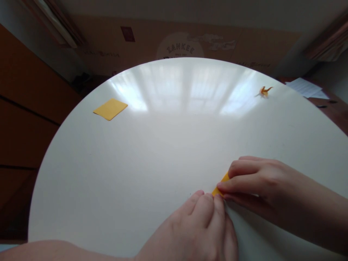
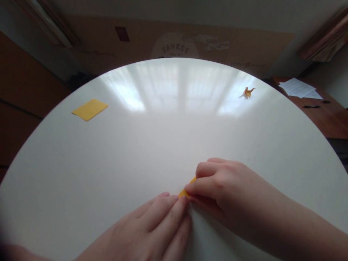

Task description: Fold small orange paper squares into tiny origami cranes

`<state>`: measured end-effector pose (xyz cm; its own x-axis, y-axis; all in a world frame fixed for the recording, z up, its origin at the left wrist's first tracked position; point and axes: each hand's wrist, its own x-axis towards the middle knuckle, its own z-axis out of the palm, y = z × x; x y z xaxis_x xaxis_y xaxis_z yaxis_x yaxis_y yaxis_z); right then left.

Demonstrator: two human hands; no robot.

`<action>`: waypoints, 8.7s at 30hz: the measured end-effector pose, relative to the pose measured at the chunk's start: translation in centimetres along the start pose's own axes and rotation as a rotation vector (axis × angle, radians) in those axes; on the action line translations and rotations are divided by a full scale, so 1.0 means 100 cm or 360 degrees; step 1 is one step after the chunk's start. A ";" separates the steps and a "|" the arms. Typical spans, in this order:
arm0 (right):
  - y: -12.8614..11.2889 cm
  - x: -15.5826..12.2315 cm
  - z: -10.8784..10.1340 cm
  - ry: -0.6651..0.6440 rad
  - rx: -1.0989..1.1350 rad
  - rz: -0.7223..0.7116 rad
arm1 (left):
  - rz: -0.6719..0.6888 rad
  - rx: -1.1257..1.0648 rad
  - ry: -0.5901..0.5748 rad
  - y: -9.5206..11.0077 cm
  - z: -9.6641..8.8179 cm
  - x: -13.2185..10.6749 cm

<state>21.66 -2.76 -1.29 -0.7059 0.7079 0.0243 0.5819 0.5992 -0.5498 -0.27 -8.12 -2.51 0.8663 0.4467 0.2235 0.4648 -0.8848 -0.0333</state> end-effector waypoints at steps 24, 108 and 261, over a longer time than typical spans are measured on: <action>0.054 0.013 -0.015 0.0133 0.0522 0.0087 | 0.0050 -0.0148 -0.0140 -0.011 -0.003 -0.002; -0.025 0.015 0.002 0.0718 0.1532 0.0511 | -0.1374 -0.2341 0.0297 -0.066 -0.029 0.036; -0.019 0.020 0.005 0.0575 0.1594 0.0605 | -0.1182 -0.1882 0.0420 -0.056 -0.027 0.037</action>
<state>18.93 -2.65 -0.63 -0.2997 0.9442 -0.1369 0.0336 -0.1329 -0.9906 -0.18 -1.91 1.10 0.3721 0.9282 0.0049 0.2510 -0.1057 0.9622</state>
